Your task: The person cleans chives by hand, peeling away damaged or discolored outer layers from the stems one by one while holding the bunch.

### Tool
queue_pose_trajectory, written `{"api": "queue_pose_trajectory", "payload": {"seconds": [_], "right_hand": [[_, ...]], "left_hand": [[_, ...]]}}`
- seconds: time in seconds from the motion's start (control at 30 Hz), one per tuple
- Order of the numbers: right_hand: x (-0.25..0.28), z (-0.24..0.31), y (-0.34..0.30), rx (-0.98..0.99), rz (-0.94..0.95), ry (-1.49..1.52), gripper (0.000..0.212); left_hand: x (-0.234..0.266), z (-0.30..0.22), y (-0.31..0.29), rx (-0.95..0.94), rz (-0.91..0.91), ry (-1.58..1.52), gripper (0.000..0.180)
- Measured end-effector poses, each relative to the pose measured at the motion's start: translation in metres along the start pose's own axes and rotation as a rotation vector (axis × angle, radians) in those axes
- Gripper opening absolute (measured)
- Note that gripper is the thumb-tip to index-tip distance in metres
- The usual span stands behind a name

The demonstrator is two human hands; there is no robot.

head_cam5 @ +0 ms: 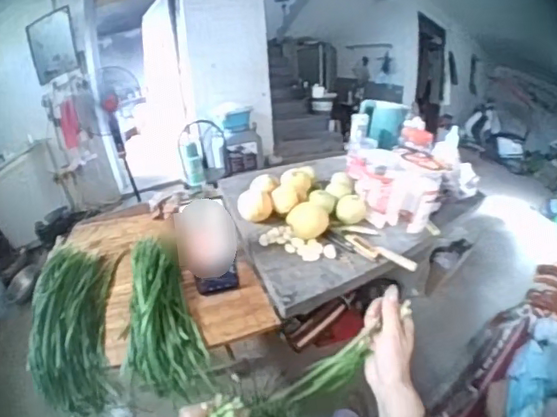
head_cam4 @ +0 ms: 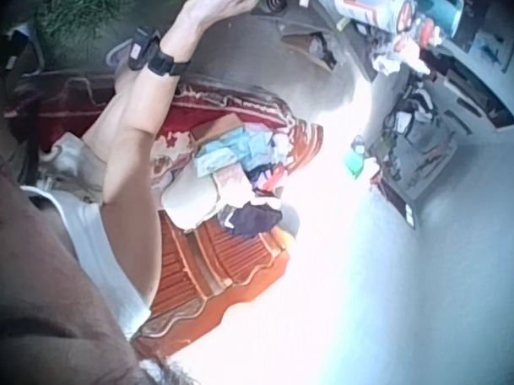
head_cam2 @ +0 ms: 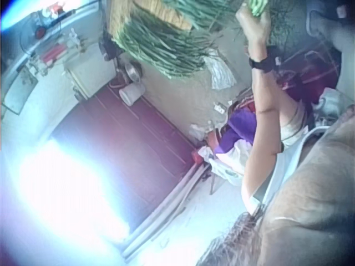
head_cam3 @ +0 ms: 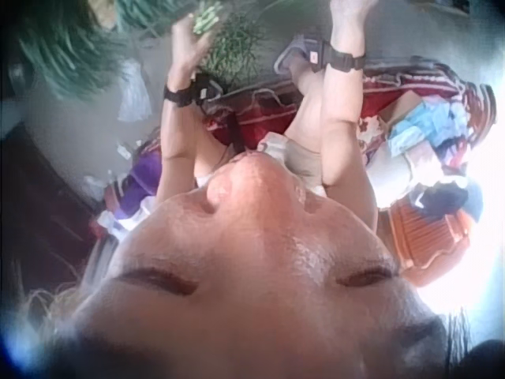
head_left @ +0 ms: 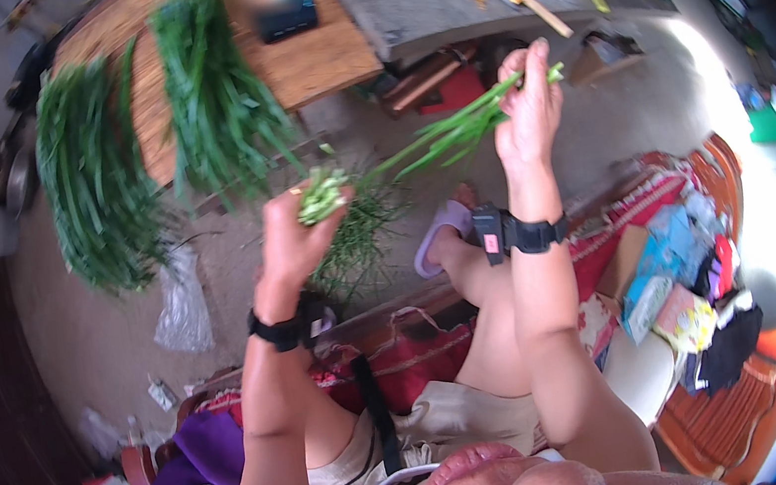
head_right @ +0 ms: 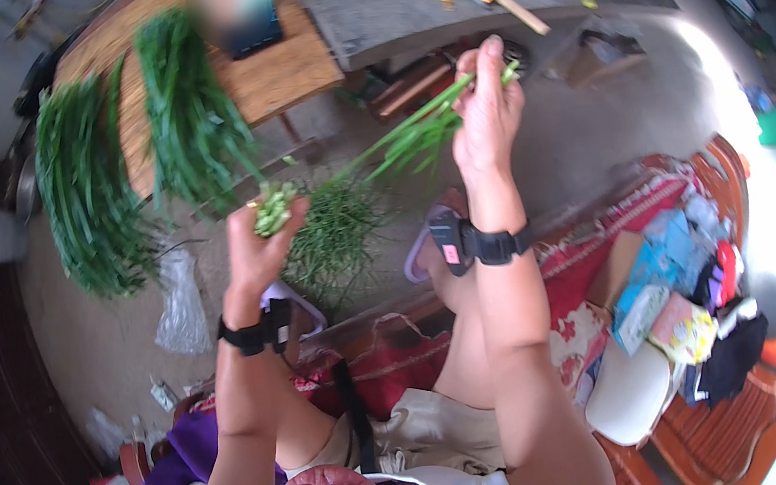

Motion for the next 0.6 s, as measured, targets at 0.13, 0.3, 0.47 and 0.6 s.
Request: {"api": "queue_pose_trajectory", "payload": {"seconds": [0.13, 0.3, 0.47, 0.6], "right_hand": [[0.021, 0.006, 0.016, -0.052, -0.059, 0.149, 0.04], [0.019, -0.002, 0.014, -0.16, 0.049, 0.23, 0.04], [-0.048, -0.014, -0.037, -0.178, 0.359, -0.035, 0.043], [-0.091, -0.016, -0.081, -0.101, 0.637, -0.177, 0.04]], "left_hand": [[0.027, 0.018, 0.003, 0.074, -0.129, 0.028, 0.022], [0.048, 0.017, 0.009, 0.087, -0.358, -0.254, 0.017], [0.017, -0.001, 0.006, 0.114, -0.195, -0.378, 0.017], [-0.015, -0.031, 0.002, 0.107, -0.004, -0.449, 0.031]]}}
Point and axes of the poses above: each hand's wrist, its own y-axis towards the middle knuckle, its own x-axis out of the back of the hand, z = x × y, the point moved 9 cm from there along y, towards the middle knuckle, and after that the axes turned 9 degrees about x, right-handed, at the moved point
